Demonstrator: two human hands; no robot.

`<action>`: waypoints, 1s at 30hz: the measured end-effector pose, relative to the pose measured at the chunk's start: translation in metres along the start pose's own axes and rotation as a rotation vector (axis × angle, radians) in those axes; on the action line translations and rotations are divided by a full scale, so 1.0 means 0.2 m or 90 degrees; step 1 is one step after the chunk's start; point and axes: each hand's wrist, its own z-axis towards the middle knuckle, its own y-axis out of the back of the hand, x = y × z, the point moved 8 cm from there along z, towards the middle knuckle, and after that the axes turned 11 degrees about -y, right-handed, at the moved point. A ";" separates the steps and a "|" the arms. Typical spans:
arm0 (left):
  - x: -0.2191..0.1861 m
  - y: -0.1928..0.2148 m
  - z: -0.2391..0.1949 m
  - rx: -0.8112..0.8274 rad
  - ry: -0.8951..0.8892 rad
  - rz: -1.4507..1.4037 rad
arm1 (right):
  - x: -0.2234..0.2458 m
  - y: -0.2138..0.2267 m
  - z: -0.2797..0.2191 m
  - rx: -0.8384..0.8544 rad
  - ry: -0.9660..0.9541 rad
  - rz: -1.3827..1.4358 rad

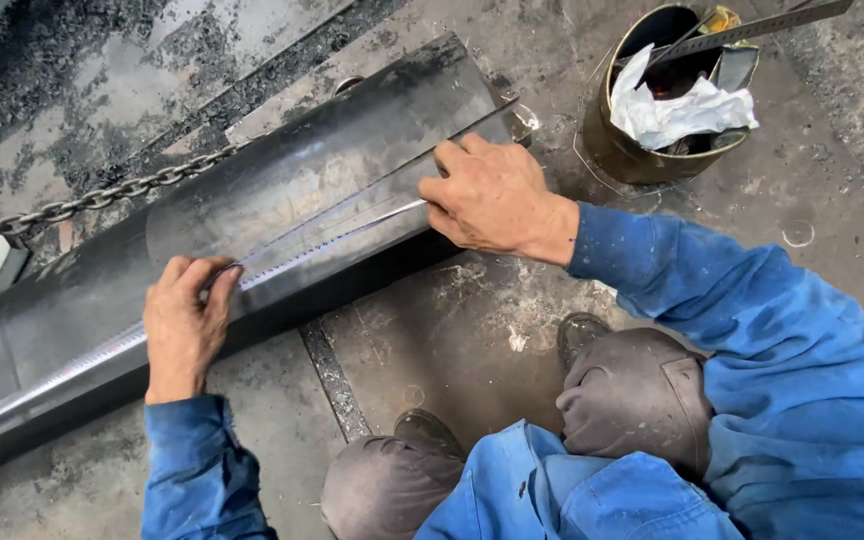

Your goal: Measuring and marking a large rubber block with a tape measure and marker.

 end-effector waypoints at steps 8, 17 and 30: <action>0.23 0.29 -0.53 -0.339 0.109 0.143 | 0.22 -0.25 0.01 0.228 0.014 0.094; 0.41 0.22 -1.15 -0.375 0.319 0.140 | 0.46 -0.45 0.07 0.394 -0.024 0.226; 0.63 0.01 -1.47 -0.553 0.786 -0.371 | 0.61 -0.48 -0.03 0.586 -0.052 0.286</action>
